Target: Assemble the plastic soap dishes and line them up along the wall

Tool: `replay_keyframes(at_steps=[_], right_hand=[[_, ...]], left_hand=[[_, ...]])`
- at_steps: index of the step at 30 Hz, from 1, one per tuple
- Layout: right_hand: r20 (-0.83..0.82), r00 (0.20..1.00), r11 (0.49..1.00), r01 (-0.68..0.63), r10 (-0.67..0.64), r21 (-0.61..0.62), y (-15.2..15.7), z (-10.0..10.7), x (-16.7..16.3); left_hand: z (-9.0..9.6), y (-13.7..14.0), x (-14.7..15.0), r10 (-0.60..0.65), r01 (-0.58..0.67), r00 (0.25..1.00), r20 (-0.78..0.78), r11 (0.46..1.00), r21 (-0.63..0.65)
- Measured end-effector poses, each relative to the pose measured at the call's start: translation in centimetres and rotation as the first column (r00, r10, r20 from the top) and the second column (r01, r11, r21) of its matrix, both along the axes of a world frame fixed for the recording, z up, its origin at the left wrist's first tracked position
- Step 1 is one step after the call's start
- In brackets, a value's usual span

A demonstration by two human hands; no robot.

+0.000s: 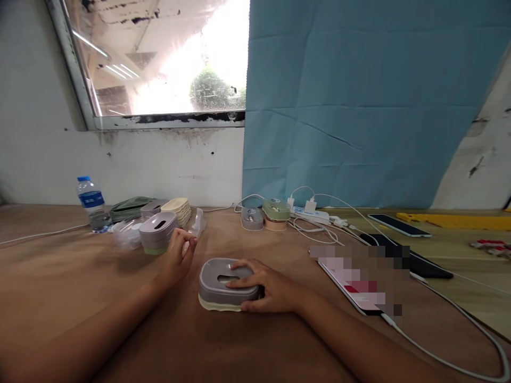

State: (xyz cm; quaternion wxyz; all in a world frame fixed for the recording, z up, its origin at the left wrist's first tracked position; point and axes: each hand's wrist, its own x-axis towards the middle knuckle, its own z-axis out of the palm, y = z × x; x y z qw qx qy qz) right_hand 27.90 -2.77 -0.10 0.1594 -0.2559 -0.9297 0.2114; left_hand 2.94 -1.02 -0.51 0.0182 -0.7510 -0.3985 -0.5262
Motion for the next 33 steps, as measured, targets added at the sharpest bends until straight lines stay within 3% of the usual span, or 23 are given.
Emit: replay_keyframes(at_steps=[6, 14, 18, 21, 24, 26, 28, 30, 33], right_hand=[[0.002, 1.000, 0.998, -0.008, 0.008, 0.055, -0.5, 0.1, -0.8], [0.096, 0.994, 0.992, -0.066, 0.055, 0.111, -1.2, 0.2, -1.3], [0.117, 0.991, 0.991, -0.074, 0.062, 0.107, -1.5, 0.5, -1.6], [0.069, 0.997, 0.998, -0.049, 0.046, 0.042, -1.6, 0.6, -1.6], [-0.083, 0.995, 0.999, 0.047, -0.046, 0.017, -1.5, 0.3, -1.6], [-0.227, 0.963, 0.987, 0.155, -0.142, 0.037, -1.5, 0.0, -1.7], [-0.341, 0.910, 0.964, 0.263, -0.238, 0.031, -1.5, -0.3, -2.0], [-0.411, 0.858, 0.945, 0.326, -0.308, -0.027, -1.7, -0.4, -2.3], [-0.495, 0.802, 0.943, 0.289, -0.333, -0.165, -2.1, -0.6, -2.9]], left_hand=[[1.1, -1.9, 1.2, 0.019, -0.024, 0.974, -0.225, 1.000, -0.019], [0.7, -1.3, 1.1, -0.296, 0.261, 0.917, -0.267, 0.952, -0.160], [0.3, -1.3, 1.0, -0.331, 0.292, 0.883, -0.332, 0.942, -0.164], [0.5, -1.5, 0.9, -0.307, 0.283, 0.912, -0.273, 0.951, -0.123], [1.2, -1.3, 0.8, -0.350, 0.354, 0.935, 0.060, 0.931, -0.088], [1.8, -1.1, 0.7, -0.400, 0.463, 0.824, 0.401, 0.884, -0.068], [2.3, -0.9, 0.6, -0.412, 0.607, 0.616, 0.671, 0.792, -0.070], [2.6, -0.8, 0.3, -0.366, 0.742, 0.443, 0.818, 0.662, -0.105], [2.5, -0.6, -0.2, -0.265, 0.849, 0.317, 0.911, 0.507, -0.149]])
